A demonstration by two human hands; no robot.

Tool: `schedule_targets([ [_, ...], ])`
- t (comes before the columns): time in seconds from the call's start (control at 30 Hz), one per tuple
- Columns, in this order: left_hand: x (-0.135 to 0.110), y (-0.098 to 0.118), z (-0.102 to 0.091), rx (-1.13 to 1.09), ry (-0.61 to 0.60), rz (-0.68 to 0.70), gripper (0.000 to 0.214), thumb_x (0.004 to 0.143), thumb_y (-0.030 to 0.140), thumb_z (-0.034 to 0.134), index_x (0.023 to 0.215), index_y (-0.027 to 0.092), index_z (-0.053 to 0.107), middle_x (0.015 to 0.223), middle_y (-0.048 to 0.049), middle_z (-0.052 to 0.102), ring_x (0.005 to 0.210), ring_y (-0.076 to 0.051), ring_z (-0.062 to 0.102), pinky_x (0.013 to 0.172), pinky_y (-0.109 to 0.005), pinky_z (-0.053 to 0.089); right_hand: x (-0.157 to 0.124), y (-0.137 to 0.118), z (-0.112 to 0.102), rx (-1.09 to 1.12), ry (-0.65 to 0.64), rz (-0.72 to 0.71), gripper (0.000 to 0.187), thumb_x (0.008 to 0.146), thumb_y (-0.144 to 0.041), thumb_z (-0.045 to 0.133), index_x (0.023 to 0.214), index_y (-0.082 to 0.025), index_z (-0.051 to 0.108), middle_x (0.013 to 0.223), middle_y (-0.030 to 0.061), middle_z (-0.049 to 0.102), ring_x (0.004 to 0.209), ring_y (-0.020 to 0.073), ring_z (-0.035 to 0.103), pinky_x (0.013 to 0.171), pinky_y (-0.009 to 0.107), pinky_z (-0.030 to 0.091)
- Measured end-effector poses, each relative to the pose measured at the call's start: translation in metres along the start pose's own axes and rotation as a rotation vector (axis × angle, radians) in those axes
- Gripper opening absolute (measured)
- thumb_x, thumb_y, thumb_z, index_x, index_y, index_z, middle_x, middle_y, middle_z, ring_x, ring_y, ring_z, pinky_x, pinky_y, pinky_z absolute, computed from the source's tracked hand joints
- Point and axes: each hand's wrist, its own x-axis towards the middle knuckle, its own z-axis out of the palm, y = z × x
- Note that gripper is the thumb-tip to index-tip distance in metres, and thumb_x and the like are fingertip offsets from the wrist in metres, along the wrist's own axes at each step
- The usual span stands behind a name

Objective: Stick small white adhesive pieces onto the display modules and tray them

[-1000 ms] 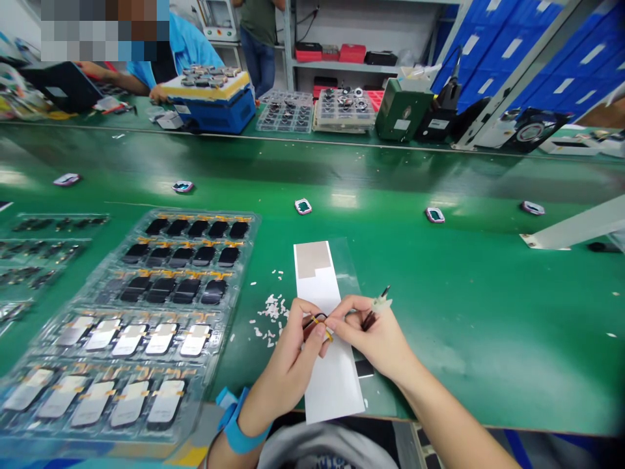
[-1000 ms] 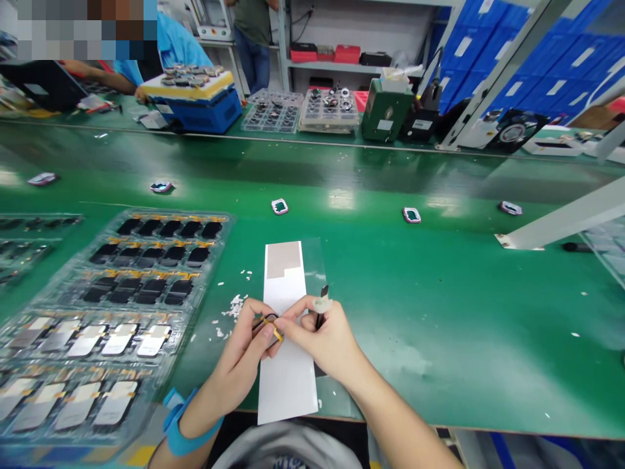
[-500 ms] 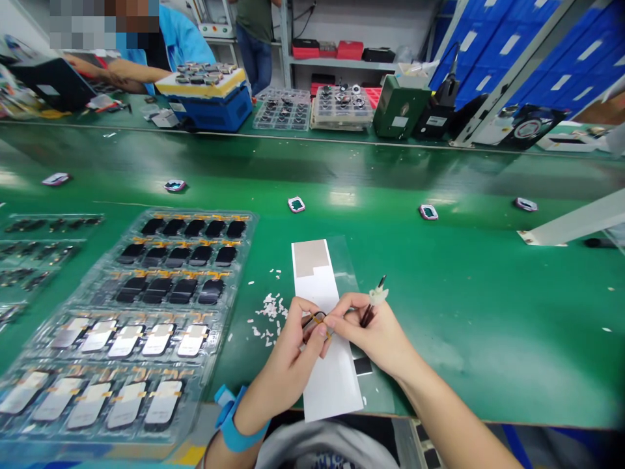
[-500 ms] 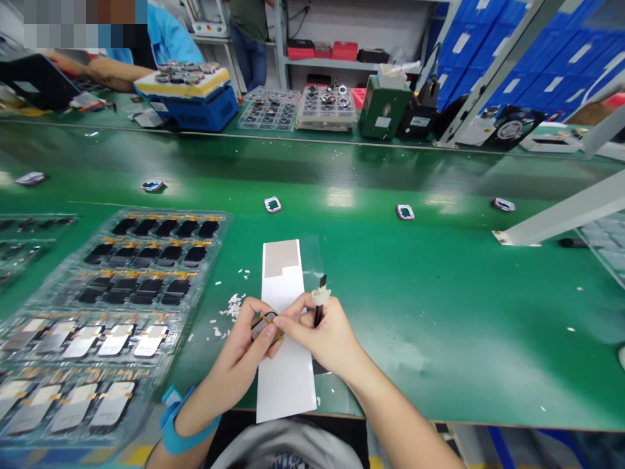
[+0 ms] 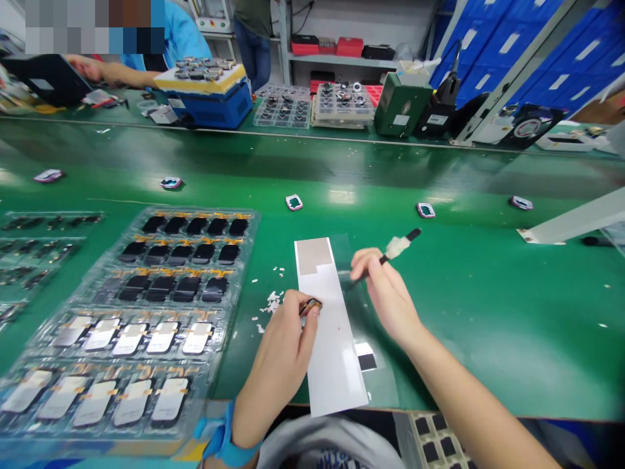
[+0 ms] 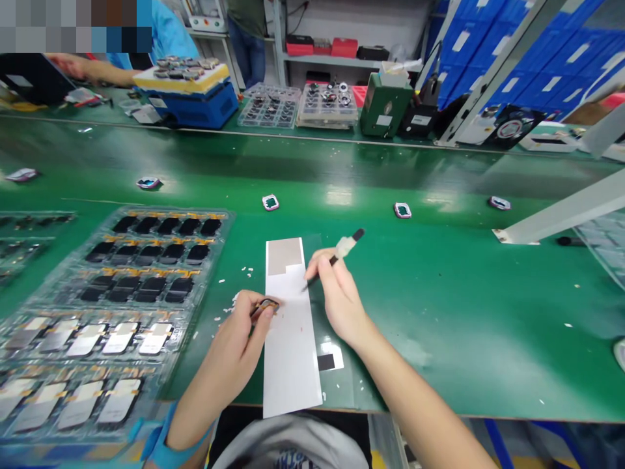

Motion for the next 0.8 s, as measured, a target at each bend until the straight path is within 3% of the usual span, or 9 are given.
schedule_targets([
  [0.1, 0.008, 0.001, -0.002, 0.262, -0.010, 0.111, 0.011, 0.102, 0.022, 0.039, 0.111, 0.022, 0.046, 0.132, -0.0149, 0.060, 0.129, -0.031, 0.052, 0.102, -0.053, 0.041, 0.024, 0.016, 0.004, -0.038, 0.004, 0.021, 0.048, 0.091, -0.068, 0.050, 0.080, -0.022, 0.058, 0.076, 0.0000, 0.057, 0.068, 0.0146, 0.057, 0.074, 0.032, 0.049],
  [0.17, 0.015, 0.002, -0.001, 0.357, -0.048, 0.152, 0.013, 0.101, 0.018, 0.038, 0.111, 0.021, 0.047, 0.139, -0.0161, 0.057, 0.139, -0.032, 0.043, 0.110, -0.058, 0.035, 0.034, 0.030, 0.009, -0.033, -0.026, 0.065, 0.047, 0.083, -0.068, 0.061, 0.082, -0.022, 0.056, 0.068, -0.0021, 0.058, 0.060, 0.0145, 0.061, 0.070, 0.033, 0.053],
  [0.33, 0.027, 0.000, 0.002, 0.504, -0.106, 0.175, 0.016, 0.101, 0.015, 0.037, 0.113, 0.019, 0.048, 0.132, -0.0160, 0.063, 0.139, -0.031, 0.044, 0.114, -0.059, 0.031, 0.035, 0.050, 0.018, 0.006, -0.048, 0.116, 0.050, 0.072, -0.067, 0.074, 0.086, -0.023, 0.052, 0.073, -0.0013, 0.063, 0.066, 0.0177, 0.071, 0.077, 0.037, 0.060],
  [0.8, 0.029, -0.001, 0.003, 0.534, -0.142, 0.154, 0.024, 0.102, 0.016, 0.037, 0.124, 0.017, 0.046, 0.126, -0.0145, 0.067, 0.144, -0.033, 0.038, 0.114, -0.063, 0.026, 0.036, 0.050, 0.020, 0.098, -0.003, 0.159, 0.048, 0.068, -0.058, 0.082, 0.083, -0.019, 0.058, 0.077, 0.0026, 0.068, 0.068, 0.0183, 0.073, 0.078, 0.036, 0.062],
])
